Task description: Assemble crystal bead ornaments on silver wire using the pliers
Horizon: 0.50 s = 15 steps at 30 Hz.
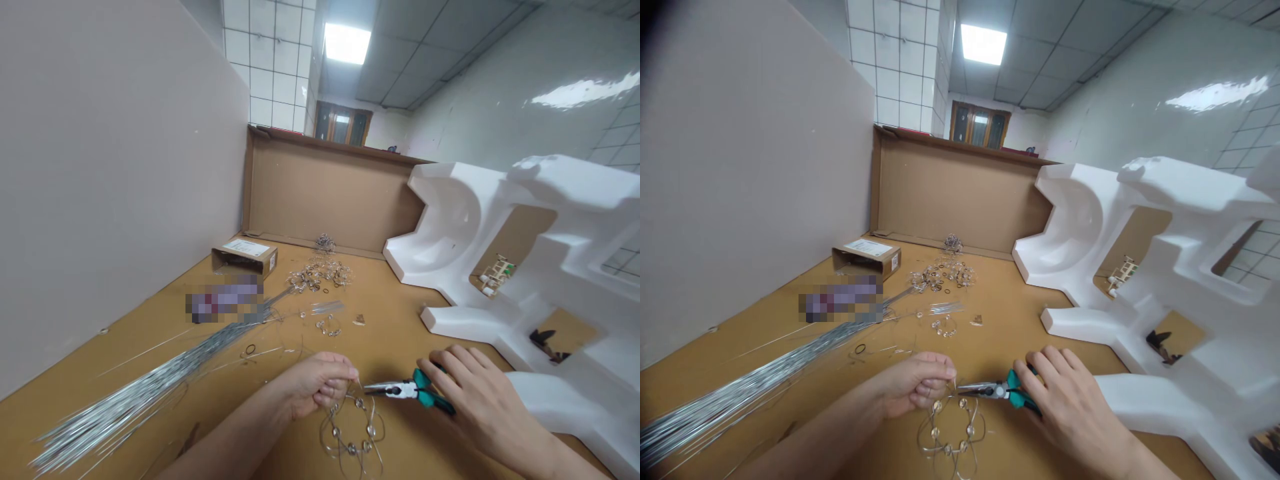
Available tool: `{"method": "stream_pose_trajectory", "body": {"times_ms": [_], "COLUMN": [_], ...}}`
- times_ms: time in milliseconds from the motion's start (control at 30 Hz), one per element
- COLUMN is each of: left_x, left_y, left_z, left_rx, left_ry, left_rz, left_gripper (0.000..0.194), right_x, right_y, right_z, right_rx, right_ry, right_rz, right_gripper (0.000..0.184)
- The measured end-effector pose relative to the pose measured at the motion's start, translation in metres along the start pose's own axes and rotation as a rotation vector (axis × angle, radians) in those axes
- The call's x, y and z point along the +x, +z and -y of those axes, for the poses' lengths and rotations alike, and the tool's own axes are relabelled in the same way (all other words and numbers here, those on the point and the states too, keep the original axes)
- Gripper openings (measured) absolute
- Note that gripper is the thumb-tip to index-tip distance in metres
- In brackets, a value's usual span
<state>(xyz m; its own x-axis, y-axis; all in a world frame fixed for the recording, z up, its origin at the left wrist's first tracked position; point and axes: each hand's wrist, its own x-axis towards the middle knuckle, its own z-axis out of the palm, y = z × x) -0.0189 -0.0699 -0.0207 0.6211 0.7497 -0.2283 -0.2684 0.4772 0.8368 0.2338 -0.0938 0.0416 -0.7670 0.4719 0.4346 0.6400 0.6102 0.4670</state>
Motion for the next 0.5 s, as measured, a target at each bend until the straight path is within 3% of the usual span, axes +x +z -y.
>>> {"method": "stream_pose_trajectory", "body": {"times_ms": [500], "left_x": [0.0002], "left_y": [0.0011], "left_z": [0.0026], "left_rx": [0.013], "left_ry": [-0.037], "left_rz": [0.011], "left_gripper": [0.024], "right_x": [0.002], "right_y": [-0.0001], "right_z": [-0.001], "right_rx": [-0.011], "right_ry": [-0.061], "right_rz": [0.001], "right_gripper": [0.024]}}
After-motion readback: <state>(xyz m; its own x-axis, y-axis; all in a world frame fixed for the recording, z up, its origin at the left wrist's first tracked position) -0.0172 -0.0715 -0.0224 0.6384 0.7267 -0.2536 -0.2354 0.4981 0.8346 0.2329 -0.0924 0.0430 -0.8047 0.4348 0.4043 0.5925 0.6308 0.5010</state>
